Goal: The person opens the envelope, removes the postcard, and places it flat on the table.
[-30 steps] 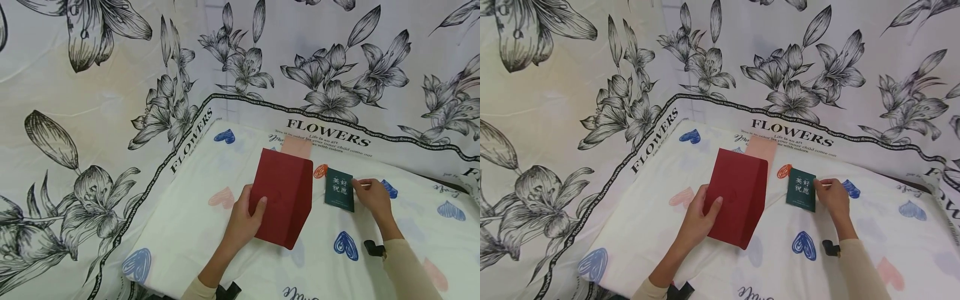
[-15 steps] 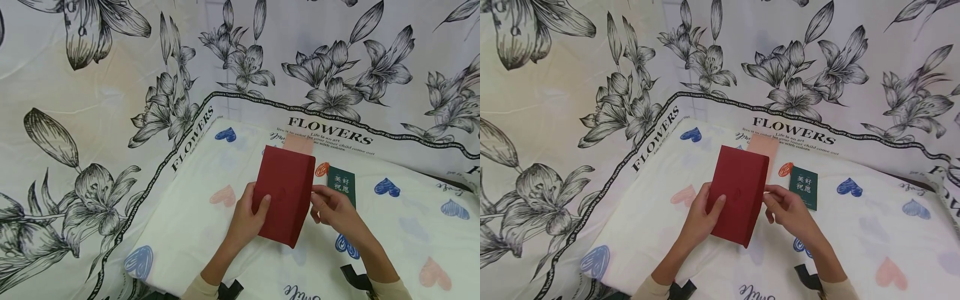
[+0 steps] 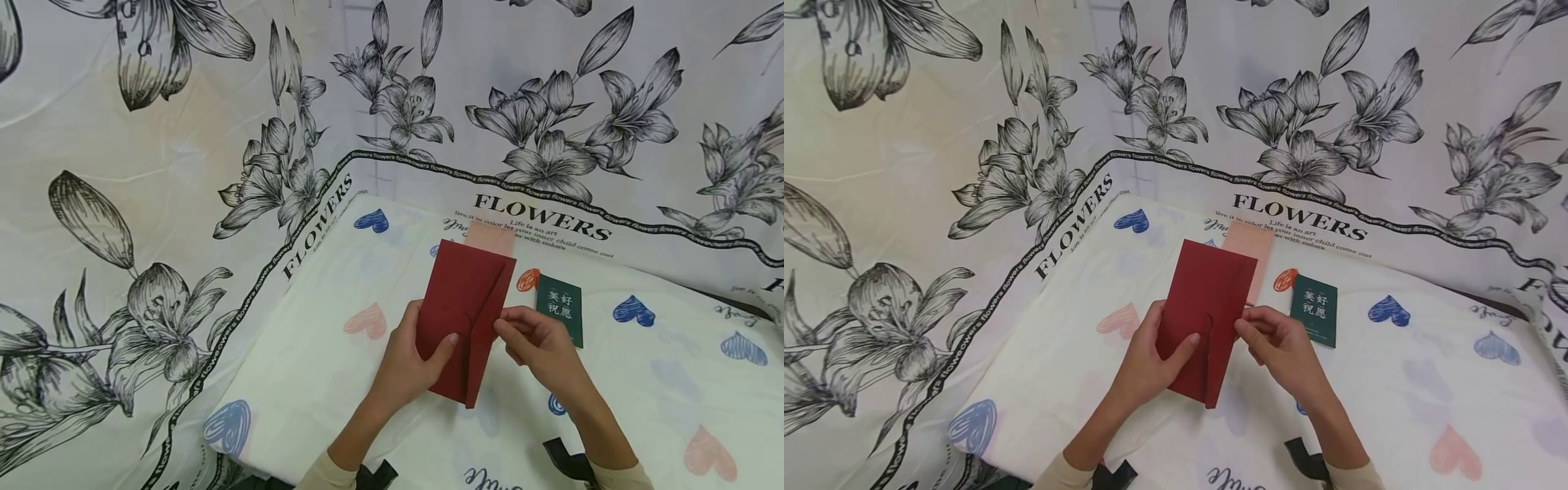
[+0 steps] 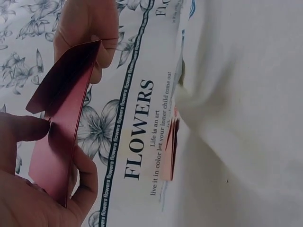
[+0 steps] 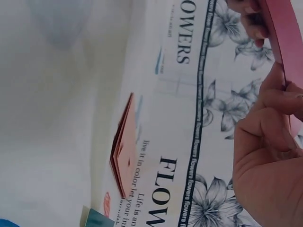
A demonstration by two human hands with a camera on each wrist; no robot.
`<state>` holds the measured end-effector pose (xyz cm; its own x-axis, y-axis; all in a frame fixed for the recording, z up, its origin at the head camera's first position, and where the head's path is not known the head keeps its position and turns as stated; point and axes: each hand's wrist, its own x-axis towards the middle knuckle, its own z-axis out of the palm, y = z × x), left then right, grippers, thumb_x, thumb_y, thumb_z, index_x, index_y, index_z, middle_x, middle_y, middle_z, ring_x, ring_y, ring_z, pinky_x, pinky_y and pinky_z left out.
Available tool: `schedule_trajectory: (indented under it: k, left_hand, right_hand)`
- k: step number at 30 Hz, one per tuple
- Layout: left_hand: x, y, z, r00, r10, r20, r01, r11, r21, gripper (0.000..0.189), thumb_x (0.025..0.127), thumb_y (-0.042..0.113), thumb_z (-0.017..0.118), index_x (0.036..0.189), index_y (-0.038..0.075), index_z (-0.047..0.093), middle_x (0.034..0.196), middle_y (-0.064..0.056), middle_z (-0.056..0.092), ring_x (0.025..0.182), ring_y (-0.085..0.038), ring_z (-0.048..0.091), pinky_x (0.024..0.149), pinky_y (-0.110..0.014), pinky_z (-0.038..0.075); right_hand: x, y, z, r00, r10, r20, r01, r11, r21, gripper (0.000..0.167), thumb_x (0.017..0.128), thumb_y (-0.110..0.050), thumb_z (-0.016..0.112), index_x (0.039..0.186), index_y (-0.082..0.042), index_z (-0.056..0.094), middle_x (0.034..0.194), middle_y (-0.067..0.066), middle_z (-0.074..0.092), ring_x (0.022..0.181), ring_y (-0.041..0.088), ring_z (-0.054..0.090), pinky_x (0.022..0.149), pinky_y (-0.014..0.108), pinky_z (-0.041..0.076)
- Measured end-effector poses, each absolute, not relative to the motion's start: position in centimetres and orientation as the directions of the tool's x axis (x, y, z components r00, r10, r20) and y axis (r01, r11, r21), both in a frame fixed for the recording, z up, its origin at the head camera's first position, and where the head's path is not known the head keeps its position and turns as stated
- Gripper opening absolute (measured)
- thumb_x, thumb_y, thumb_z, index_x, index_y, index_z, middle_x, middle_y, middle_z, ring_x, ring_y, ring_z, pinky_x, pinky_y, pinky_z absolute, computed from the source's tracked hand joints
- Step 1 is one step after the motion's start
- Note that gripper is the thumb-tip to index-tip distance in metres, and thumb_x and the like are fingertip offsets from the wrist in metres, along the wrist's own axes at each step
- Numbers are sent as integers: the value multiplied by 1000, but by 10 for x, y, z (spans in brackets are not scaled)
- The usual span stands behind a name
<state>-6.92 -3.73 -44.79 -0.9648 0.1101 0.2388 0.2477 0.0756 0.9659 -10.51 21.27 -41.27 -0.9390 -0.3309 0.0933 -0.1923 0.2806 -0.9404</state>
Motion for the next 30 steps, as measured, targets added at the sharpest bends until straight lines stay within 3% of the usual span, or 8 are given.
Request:
schedule_trajectory:
  k: [4,10,21,26,30]
  left_hand:
    - [-68,-38,-448,-966,93,243,254,141,957,61,98,36,77,148,25,43,133,6,65,115,-15,65,90,-37,59]
    - [-66,-40,-448,-965,62,254,261,213,941,62,99,44,75,148,24,43,130,5,66,112,-14,67,87,-35,60]
    - [-65,-44,-448,-953,77,292,301,148,942,56,102,42,71,149,25,45,127,7,68,109,-13,68,87,-35,60]
    - [-67,-51,-446,-973,26,230,231,136,963,55,95,45,79,138,25,52,118,8,71,103,-13,70,83,-36,61]
    - [-69,-68,-448,-991,35,133,136,104,985,54,93,44,81,136,25,55,121,6,68,108,-18,68,85,-39,60]
  right_hand:
    - [-103,209,-414,-942,-323,97,-191,275,-942,21,107,-14,65,125,-4,68,99,7,76,71,22,61,58,29,53]
    - [-100,203,-414,-943,-318,104,-196,273,-942,19,106,-14,66,122,-5,69,98,8,77,74,19,61,61,32,54]
    - [-95,189,-414,-962,-243,122,-195,303,-933,16,106,-20,67,118,-9,65,95,8,76,66,21,60,57,33,51]
    - [-92,173,-414,-950,-232,208,-279,337,-899,11,106,-16,67,113,-10,64,94,6,77,71,20,70,64,29,55]
    - [-93,158,-418,-946,-254,202,-285,349,-893,10,106,-19,67,112,-12,63,97,3,79,84,21,77,75,28,59]
